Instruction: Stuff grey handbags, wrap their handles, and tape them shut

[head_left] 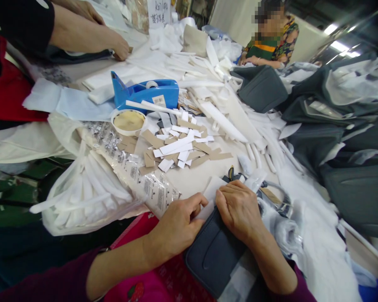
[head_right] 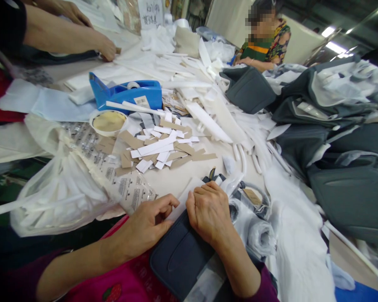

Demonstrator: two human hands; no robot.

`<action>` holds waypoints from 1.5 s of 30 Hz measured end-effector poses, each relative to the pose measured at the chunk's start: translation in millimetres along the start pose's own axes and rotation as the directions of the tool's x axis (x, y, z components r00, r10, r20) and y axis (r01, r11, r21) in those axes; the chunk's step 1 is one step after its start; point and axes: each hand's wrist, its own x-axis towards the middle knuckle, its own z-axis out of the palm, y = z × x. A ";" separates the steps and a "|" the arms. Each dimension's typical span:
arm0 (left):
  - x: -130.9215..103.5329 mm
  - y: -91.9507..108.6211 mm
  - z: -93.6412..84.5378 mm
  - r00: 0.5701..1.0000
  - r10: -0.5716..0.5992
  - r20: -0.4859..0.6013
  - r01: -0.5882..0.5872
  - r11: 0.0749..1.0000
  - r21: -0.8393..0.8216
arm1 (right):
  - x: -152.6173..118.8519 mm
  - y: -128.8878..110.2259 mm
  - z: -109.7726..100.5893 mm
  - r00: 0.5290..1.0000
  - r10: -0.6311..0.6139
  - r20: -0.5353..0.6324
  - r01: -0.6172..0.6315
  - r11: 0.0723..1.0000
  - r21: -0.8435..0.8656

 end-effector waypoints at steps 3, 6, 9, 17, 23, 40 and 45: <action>1.9 5.2 -0.2 0.993 0.068 0.094 -0.071 0.997 0.034 | 1.4 -0.7 -0.1 1.000 0.003 0.004 -0.003 1.000 -0.017; -9.8 5.3 -4.3 0.977 0.143 0.161 -0.152 0.987 0.043 | 2.7 -1.7 -0.7 1.000 0.023 0.005 -0.023 0.999 -0.029; -24.3 0.8 -3.5 0.985 0.094 0.146 -0.108 0.990 0.093 | 3.6 -2.5 -0.7 0.999 0.050 0.016 -0.050 0.998 -0.040; -17.0 -1.3 19.7 0.985 0.136 0.102 -0.151 0.976 0.154 | 6.8 -4.8 0.9 0.996 0.086 0.019 -0.084 0.992 -0.092; -25.7 -12.1 1.4 0.982 0.185 -0.043 -0.183 0.982 0.051 | 6.1 -4.0 0.7 0.995 0.099 0.007 -0.098 0.992 -0.085; 46.7 -3.6 20.9 0.994 0.079 -0.074 -0.086 0.991 -0.099 | 0.2 2.5 -5.8 0.994 0.048 -0.095 -0.056 0.995 -0.087; 48.4 0.0 23.8 0.999 0.052 -0.006 -0.051 0.954 -0.295 | 0.9 3.5 -6.6 0.993 0.057 -0.104 -0.066 0.994 -0.082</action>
